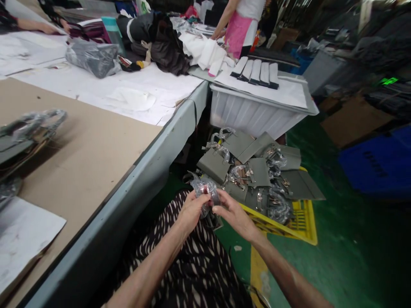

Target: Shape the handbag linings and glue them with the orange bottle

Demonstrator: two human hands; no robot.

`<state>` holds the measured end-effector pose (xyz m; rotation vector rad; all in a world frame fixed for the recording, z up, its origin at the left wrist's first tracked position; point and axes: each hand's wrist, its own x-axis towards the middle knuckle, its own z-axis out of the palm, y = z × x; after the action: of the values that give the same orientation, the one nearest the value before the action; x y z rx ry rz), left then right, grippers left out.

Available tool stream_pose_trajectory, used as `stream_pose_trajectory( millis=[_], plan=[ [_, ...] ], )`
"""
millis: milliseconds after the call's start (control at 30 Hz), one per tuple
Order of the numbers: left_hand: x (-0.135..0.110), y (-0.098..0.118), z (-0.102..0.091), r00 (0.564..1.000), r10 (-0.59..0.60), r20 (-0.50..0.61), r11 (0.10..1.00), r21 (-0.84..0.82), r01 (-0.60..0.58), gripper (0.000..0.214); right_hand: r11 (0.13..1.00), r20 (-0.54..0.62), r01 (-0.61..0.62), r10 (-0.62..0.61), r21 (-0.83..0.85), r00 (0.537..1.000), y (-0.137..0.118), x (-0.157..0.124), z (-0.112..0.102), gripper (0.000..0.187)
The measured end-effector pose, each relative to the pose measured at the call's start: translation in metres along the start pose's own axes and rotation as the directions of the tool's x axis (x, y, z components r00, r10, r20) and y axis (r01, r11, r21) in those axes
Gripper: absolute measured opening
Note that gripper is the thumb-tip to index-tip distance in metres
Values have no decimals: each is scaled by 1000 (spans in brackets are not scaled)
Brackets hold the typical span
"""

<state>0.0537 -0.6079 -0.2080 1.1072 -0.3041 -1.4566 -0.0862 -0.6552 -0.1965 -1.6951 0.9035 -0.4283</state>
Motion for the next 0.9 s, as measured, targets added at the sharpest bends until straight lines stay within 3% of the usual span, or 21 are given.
stream_pose_trajectory(
  millis=[100,200,300,367,433,700,833,900],
  plan=[
    [-6,1,-4,998,65,16,994,92,-66,20,999,-1,-4,4,50,1000,1,12,5,20],
    [-15,5,-12,993,107,52,994,24,-108,19,951,-155,-10,61,309,986,11,20,-6,25],
    [-23,6,-22,995,52,80,998,-50,-49,23,720,-209,-17,224,694,952,29,23,-23,27],
    [-28,5,-28,997,21,70,999,-40,-18,27,581,-162,-45,299,813,941,40,22,-32,30],
    [-35,4,-32,998,13,62,1000,-20,-12,30,532,-132,-68,329,844,935,50,22,-40,32],
    [-64,13,-29,992,-4,128,1000,29,1,33,710,-128,-165,340,685,931,67,38,-65,35],
    [-66,17,-28,998,43,49,998,-40,-41,31,823,-173,-193,330,535,928,51,27,-41,29],
    [-66,20,-23,998,58,30,996,-63,-56,30,971,-300,-120,180,207,937,33,15,-22,28]
  ],
)
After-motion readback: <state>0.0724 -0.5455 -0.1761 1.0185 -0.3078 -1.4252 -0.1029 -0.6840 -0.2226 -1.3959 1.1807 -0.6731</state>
